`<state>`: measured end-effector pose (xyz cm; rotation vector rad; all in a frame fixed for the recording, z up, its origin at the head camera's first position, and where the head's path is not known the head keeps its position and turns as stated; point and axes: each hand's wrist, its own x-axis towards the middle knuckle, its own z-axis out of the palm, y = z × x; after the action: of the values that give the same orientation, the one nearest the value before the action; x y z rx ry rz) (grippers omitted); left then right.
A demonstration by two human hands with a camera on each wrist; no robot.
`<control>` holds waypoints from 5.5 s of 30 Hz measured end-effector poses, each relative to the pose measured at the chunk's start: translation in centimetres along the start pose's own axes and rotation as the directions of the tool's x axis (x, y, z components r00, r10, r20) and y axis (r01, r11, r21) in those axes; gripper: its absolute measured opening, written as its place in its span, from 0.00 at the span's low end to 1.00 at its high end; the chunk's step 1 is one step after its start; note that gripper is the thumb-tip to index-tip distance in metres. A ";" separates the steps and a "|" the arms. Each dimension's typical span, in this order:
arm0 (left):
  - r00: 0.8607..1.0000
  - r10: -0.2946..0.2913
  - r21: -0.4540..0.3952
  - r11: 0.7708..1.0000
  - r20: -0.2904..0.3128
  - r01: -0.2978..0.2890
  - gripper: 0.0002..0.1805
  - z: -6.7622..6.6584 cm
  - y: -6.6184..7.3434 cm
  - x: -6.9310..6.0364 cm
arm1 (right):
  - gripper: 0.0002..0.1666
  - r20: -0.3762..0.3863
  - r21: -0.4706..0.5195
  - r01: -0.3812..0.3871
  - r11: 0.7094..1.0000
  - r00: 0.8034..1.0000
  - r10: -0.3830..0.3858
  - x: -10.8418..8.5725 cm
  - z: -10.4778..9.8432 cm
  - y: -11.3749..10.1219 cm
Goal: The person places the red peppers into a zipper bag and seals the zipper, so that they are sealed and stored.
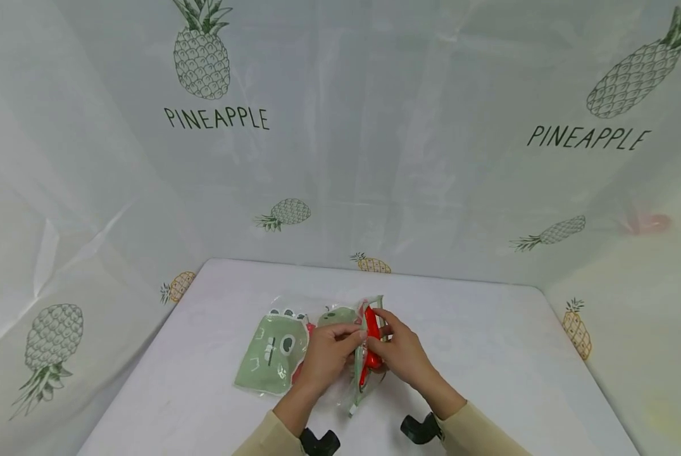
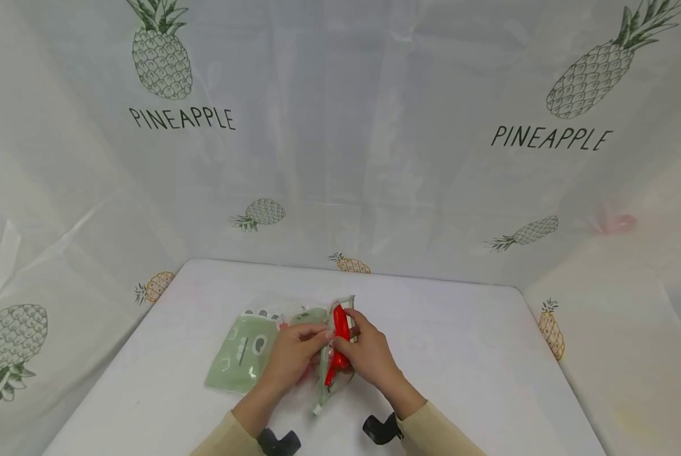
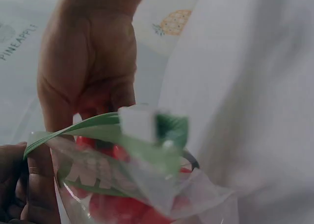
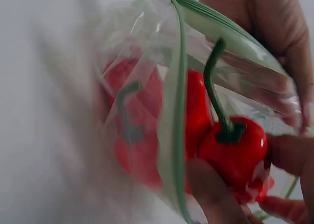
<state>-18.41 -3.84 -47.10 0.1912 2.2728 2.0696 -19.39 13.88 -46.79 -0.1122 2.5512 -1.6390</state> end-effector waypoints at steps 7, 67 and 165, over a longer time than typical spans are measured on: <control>0.999 -0.034 -0.052 0.998 0.037 0.036 0.15 -0.2 0.5 0.1 | 0.38 -0.063 -0.009 0.049 0.999 0.997 -0.049 -0.1 1.5 -0.2; 0.991 -0.117 -0.128 0.984 0.072 0.126 0.18 -1.5 -0.8 -0.9 | 0.38 0.230 0.089 -0.275 0.957 0.941 0.249 7.4 -4.5 -0.6; 0.787 -0.533 -0.235 0.759 0.311 0.607 0.23 -4.2 -7.6 -10.2 | 0.12 0.216 0.531 -0.367 0.764 0.930 0.297 -4.2 -9.8 8.7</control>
<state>-9.21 -10.04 -54.64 -0.2548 1.5510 1.9094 -16.51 26.81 -50.48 0.2723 1.7590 -2.0641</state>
